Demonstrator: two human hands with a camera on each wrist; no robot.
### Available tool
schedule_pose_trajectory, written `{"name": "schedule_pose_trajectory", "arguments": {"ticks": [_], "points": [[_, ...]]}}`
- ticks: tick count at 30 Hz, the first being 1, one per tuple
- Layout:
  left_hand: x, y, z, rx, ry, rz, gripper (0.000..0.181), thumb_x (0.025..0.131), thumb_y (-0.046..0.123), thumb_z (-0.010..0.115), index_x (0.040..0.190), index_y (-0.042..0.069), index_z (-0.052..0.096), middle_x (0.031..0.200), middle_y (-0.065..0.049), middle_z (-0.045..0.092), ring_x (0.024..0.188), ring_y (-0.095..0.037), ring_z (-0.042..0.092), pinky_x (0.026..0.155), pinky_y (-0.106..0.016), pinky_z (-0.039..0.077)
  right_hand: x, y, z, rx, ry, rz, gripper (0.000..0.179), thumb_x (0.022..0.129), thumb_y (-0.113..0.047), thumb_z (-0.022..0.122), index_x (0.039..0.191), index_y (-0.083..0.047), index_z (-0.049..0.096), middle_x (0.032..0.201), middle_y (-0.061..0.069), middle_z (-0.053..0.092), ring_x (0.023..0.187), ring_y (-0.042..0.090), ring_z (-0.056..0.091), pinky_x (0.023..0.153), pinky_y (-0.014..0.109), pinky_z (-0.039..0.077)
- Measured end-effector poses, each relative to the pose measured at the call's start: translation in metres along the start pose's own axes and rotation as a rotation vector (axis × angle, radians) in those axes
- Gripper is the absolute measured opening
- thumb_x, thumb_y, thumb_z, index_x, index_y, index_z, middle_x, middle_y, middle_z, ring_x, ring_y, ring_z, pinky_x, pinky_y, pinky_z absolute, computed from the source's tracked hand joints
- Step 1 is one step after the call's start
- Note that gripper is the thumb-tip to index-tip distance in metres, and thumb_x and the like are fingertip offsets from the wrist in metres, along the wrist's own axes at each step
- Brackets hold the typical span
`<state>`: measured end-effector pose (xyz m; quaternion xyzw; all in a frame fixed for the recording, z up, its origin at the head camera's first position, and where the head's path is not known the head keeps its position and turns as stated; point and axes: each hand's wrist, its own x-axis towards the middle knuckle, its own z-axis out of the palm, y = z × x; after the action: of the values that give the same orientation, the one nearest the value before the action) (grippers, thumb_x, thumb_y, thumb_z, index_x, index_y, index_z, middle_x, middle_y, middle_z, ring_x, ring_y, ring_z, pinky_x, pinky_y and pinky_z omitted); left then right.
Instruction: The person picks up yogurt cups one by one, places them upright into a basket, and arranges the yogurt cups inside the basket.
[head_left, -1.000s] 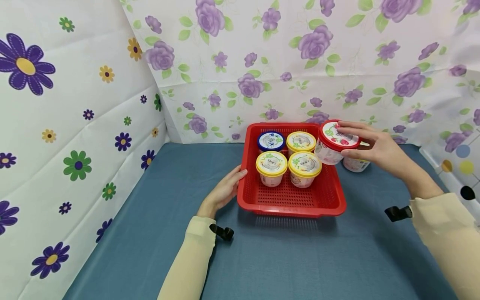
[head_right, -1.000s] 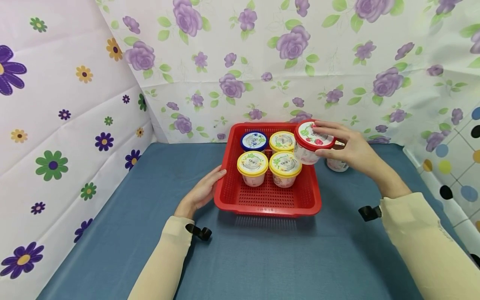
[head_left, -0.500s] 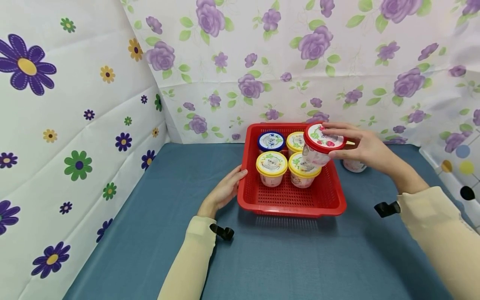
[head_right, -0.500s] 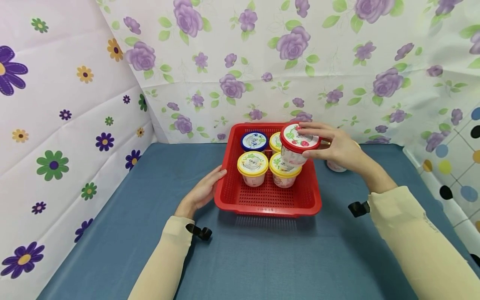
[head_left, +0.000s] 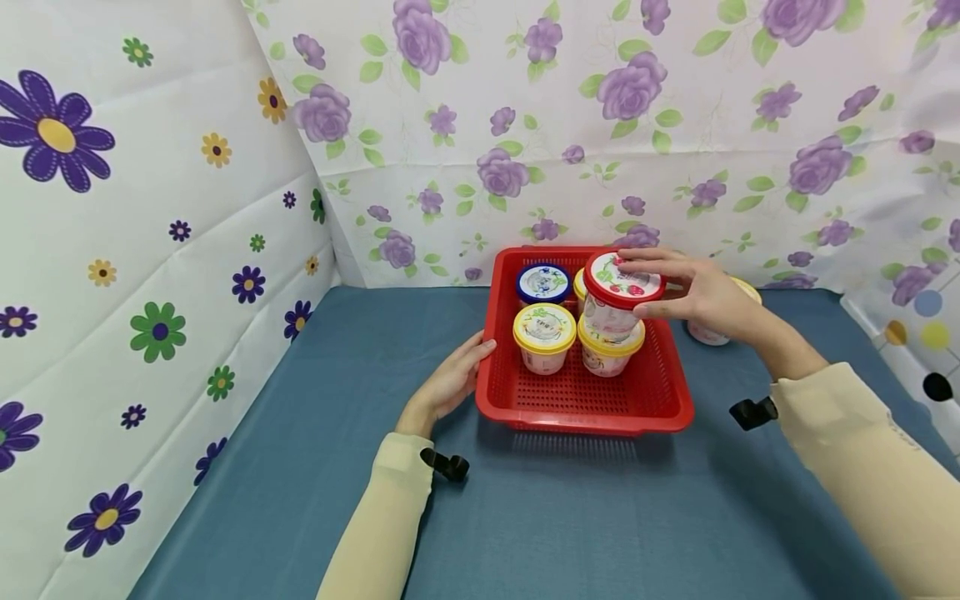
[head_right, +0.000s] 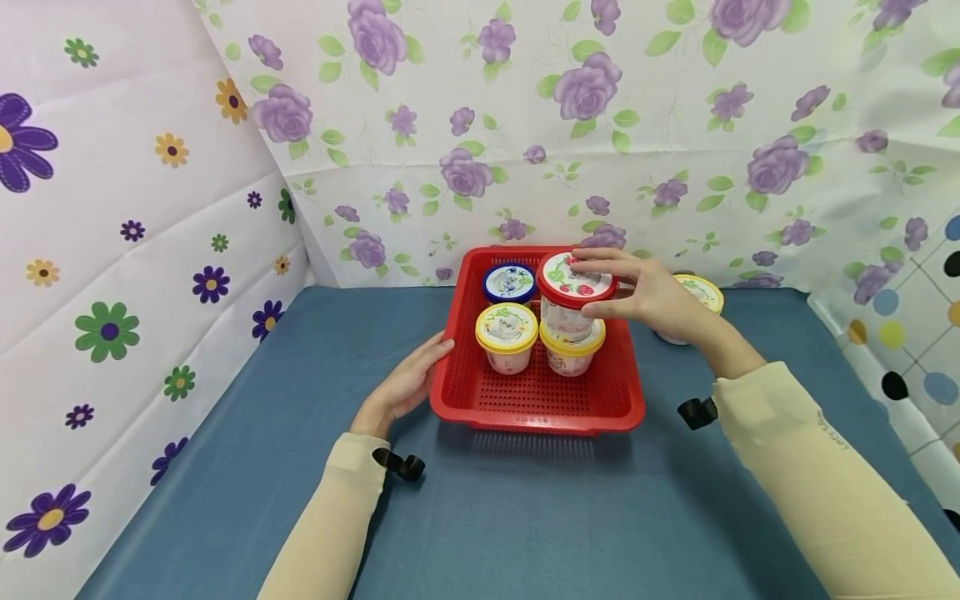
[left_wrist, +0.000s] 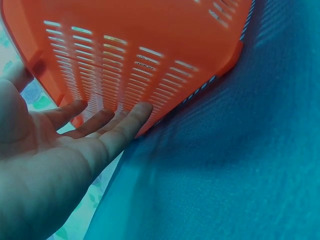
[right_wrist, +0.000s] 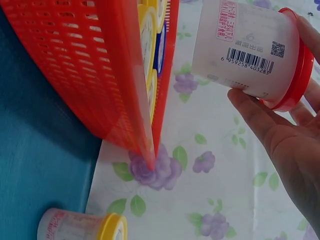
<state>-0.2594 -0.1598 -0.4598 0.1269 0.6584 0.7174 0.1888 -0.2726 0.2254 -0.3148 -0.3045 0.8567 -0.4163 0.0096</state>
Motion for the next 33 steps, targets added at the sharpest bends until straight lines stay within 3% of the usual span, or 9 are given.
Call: {"name": "schedule_pose_trajectory", "arguments": {"ticks": [6, 13, 23, 33], "points": [[0.001, 0.001, 0.0, -0.001, 0.0, 0.0, 0.058, 0.111, 0.039, 0.048, 0.162, 0.019, 0.032, 0.156, -0.016, 0.049, 0.139, -0.036, 0.052, 0.109, -0.042, 0.049, 0.003, 0.0, 0.008, 0.059, -0.024, -0.028, 0.062, 0.092, -0.01, 0.08, 0.15, -0.019, 0.059, 0.161, -0.001, 0.044, 0.146, 0.022, 0.035, 0.092, 0.019, 0.053], [0.001, 0.0, 0.0, -0.003, -0.001, 0.003, 0.058, 0.111, 0.04, 0.049, 0.163, 0.02, 0.032, 0.156, -0.016, 0.049, 0.139, -0.037, 0.052, 0.108, -0.042, 0.049, 0.011, -0.007, 0.014, 0.028, -0.058, -0.008, 0.062, 0.093, -0.023, 0.081, 0.149, -0.032, 0.059, 0.159, -0.012, 0.044, 0.144, 0.016, 0.037, 0.093, 0.023, 0.054], [0.002, -0.003, -0.002, 0.001, -0.007, 0.0, 0.06, 0.111, 0.04, 0.048, 0.164, 0.018, 0.029, 0.157, -0.017, 0.047, 0.138, -0.039, 0.051, 0.107, -0.042, 0.051, 0.025, -0.015, 0.022, 0.066, -0.097, 0.012, 0.057, 0.093, -0.03, 0.081, 0.146, -0.035, 0.062, 0.158, -0.017, 0.043, 0.143, 0.011, 0.038, 0.095, 0.028, 0.054], [0.001, -0.001, -0.001, 0.001, -0.004, -0.007, 0.06, 0.111, 0.039, 0.047, 0.164, 0.018, 0.029, 0.157, -0.018, 0.046, 0.138, -0.04, 0.051, 0.107, -0.043, 0.051, 0.033, -0.017, 0.029, 0.094, -0.131, -0.067, 0.055, 0.093, -0.019, 0.081, 0.145, -0.025, 0.064, 0.158, -0.007, 0.047, 0.141, 0.019, 0.042, 0.094, 0.029, 0.056]]}}
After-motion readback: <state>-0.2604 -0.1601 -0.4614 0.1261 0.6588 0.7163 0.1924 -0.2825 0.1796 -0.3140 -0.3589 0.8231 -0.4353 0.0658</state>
